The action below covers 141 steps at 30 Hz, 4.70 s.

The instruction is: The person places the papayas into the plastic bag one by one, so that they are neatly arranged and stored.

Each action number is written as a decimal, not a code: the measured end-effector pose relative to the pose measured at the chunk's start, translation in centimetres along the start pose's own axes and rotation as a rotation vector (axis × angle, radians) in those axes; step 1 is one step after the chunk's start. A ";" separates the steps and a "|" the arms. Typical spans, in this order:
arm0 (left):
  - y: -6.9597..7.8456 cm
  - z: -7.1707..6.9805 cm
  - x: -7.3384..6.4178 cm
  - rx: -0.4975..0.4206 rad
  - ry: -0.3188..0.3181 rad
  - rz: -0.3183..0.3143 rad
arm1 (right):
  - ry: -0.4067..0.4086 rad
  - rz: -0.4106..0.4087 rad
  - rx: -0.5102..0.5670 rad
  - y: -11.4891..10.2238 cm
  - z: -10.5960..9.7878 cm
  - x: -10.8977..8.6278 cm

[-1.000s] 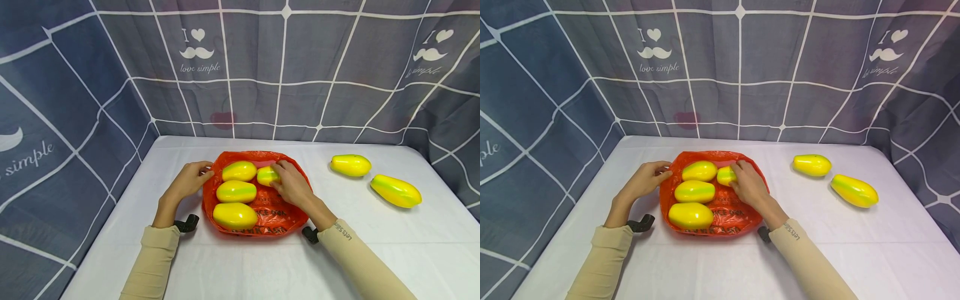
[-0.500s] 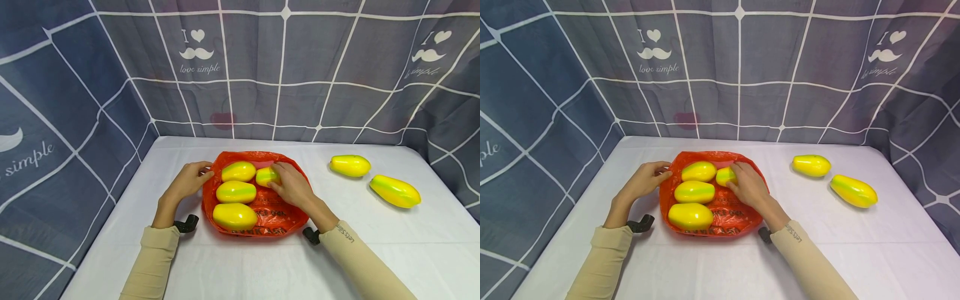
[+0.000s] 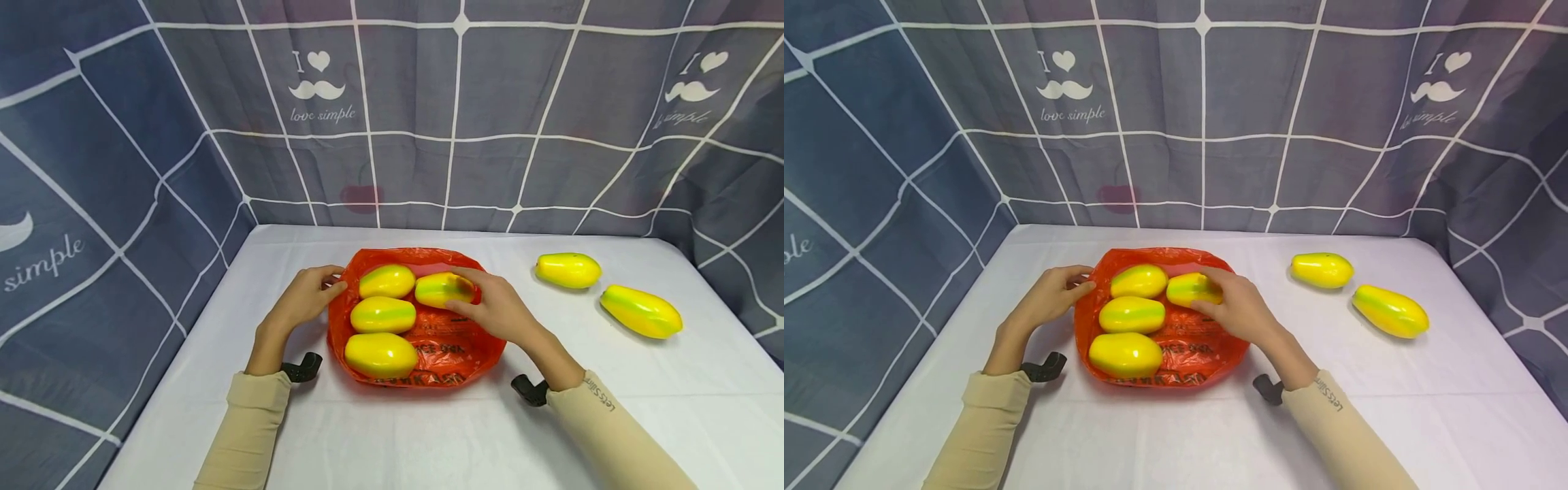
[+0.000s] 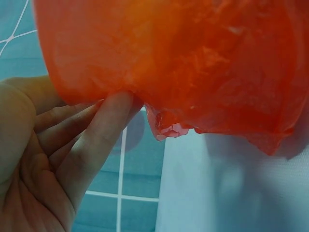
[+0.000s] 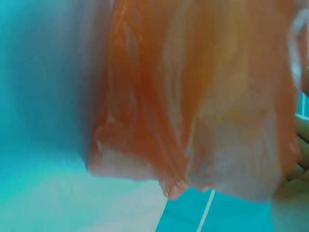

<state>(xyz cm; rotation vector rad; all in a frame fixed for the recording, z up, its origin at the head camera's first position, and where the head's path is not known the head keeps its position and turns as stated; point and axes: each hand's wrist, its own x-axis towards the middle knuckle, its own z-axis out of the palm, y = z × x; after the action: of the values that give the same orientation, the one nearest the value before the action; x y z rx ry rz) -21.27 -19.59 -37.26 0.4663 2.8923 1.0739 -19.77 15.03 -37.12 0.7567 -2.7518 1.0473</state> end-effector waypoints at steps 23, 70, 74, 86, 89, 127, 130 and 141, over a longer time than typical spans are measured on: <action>-0.3 -0.3 -0.5 -0.040 0.024 0.012 | 0.157 0.048 -0.066 2.6 -6.3 -7.8; -0.5 -0.2 -0.3 -0.018 -0.011 0.002 | 0.155 0.568 -0.081 18.9 -13.9 -15.2; -0.6 -0.2 -0.3 -0.014 -0.010 -0.002 | 0.156 0.562 -0.041 19.0 -13.8 -15.3; -0.4 -0.1 -0.3 -0.011 -0.009 0.012 | 0.176 0.561 -0.037 19.0 -13.7 -15.4; -0.4 -0.1 -0.3 -0.008 -0.011 0.005 | 0.180 0.563 -0.032 18.9 -13.6 -15.6; -0.4 0.1 -0.1 0.002 -0.006 0.006 | 0.184 0.608 -0.038 18.6 -13.7 -15.7; -0.4 0.1 0.0 -0.001 -0.005 -0.002 | 0.183 0.619 -0.039 18.6 -13.7 -15.7; -0.3 0.0 -0.1 0.000 -0.011 -0.002 | 0.141 0.560 -0.031 17.3 -13.1 -15.7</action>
<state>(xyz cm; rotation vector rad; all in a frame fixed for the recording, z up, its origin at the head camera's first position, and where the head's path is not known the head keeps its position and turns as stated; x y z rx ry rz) -21.27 -19.80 -37.49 0.4683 2.8823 1.0674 -15.55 41.06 -41.67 -0.1123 -2.9056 1.0768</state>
